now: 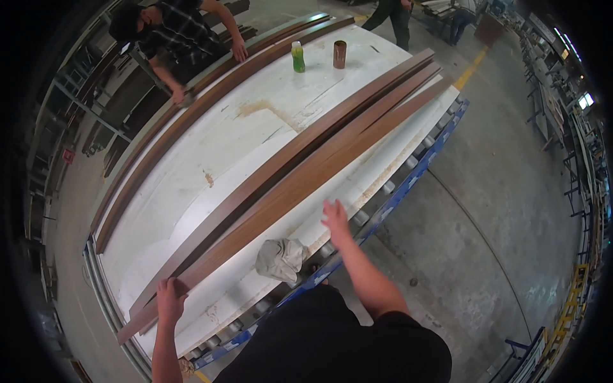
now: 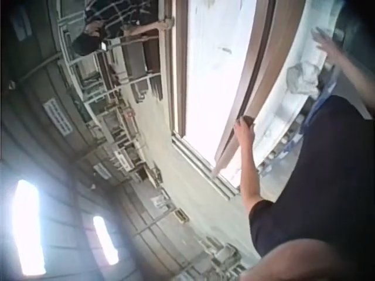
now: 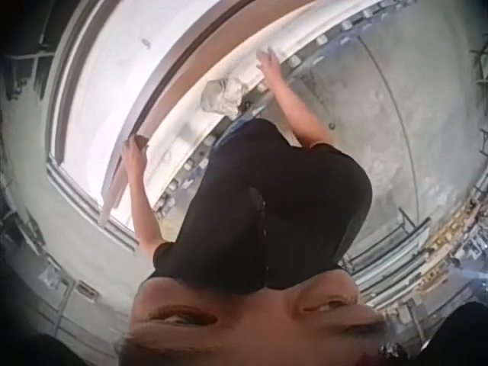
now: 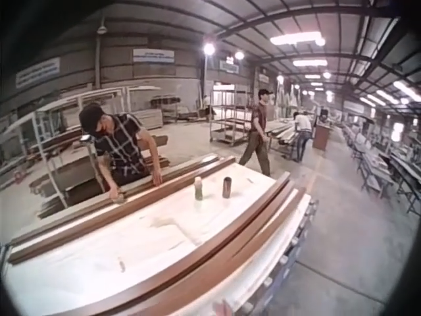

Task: Wiping down long wooden or composite planks with a cloth and transferring them to a storage rack.

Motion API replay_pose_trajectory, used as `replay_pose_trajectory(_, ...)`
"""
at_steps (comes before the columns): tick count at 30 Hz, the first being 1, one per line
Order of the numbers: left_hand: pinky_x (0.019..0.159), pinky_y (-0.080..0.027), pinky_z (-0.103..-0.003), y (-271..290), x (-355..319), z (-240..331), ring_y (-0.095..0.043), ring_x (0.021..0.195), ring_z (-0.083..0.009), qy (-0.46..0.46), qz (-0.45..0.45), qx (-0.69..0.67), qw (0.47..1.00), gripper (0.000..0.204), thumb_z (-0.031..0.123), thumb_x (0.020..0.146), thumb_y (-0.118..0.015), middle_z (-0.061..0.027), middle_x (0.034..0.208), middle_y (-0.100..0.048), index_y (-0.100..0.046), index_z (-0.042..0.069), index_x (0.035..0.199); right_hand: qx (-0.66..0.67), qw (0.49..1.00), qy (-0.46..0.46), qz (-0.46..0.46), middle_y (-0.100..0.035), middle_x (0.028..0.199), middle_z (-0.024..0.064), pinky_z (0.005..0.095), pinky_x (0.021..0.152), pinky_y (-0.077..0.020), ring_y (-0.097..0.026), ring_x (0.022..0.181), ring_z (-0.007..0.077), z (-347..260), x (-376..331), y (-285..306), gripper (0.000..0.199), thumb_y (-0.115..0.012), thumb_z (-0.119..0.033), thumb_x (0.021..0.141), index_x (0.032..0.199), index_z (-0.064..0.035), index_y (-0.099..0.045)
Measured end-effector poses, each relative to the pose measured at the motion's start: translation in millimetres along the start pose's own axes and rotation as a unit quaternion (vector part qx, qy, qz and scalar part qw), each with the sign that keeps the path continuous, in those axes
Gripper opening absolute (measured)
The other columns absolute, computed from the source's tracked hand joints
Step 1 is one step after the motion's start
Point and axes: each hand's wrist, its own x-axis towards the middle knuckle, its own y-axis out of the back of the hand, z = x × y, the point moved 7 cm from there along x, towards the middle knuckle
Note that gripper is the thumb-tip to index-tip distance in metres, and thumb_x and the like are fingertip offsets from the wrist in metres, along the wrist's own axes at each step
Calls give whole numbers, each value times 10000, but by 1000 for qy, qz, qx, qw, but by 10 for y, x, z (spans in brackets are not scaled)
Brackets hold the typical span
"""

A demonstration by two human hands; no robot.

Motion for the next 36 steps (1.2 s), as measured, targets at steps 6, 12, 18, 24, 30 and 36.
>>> replay_pose_trajectory(6, 1030, -497, -534, -229, -600, -618, -551, 1239, -458, 89, -52, 47, 994, 692, 80, 741, -888, -220, 1283, -570, -552, 62, 1347, 133, 988, 44, 65, -646, 1271, 72, 427, 882, -572, -661, 1063, 225, -716, 1019, -70, 538, -734, -434, 1026, 1379, -82, -530)
replay_pose_trajectory(12, 1022, -504, -532, -803, -633, -991, -562, 1250, -439, 113, -66, 30, 991, 712, 81, 750, -876, -196, 1291, -576, -548, 74, 1382, 58, 976, 164, 135, -673, 1218, 72, 376, 880, -564, -653, 1078, 196, -888, 1344, -236, 390, -756, -275, 1026, 1311, -66, -589)
replay_pose_trajectory(18, 1089, -471, -494, -928, -94, -1220, -545, 1288, -409, 122, -36, 34, 991, 716, 52, 767, -852, -165, 1331, -573, -541, 56, 1411, -2, 990, 100, 98, -681, 1225, 92, 444, 850, -596, -679, 1067, 221, -1106, 1618, -507, 450, -755, -327, 1028, 1301, -16, -578)
replay_pose_trajectory(24, 1131, -447, -481, -1363, 297, -1392, -545, 1307, -378, 120, -95, 114, 982, 688, 61, 780, -856, -164, 1336, -572, -540, 27, 1390, -253, 963, -13, 89, -720, 1046, 142, 437, 648, -636, -740, 824, 246, -959, 1862, -485, 480, -759, -404, 1009, 1195, 19, -628)
replay_pose_trajectory(30, 1140, -441, -493, -1531, 546, -987, -554, 1285, -384, 43, -84, 53, 994, 923, 275, 665, -977, -182, 1331, -577, -528, 6, 1425, -409, 902, -15, 137, -727, 923, 172, 403, 594, -642, -736, 694, 262, -973, 1879, -191, 496, -832, -393, 931, 1080, 54, -677)
replay_pose_trajectory(36, 1044, -504, -512, -1537, 1082, -182, -591, 1180, -405, 63, -66, -49, 995, 934, 341, 575, -1018, -185, 1221, -622, -607, 13, 1347, -238, 947, -15, 214, -729, 998, 170, 393, 642, -647, -743, 801, 275, -771, 1877, -461, 494, -880, -324, 882, 1095, 80, -691)
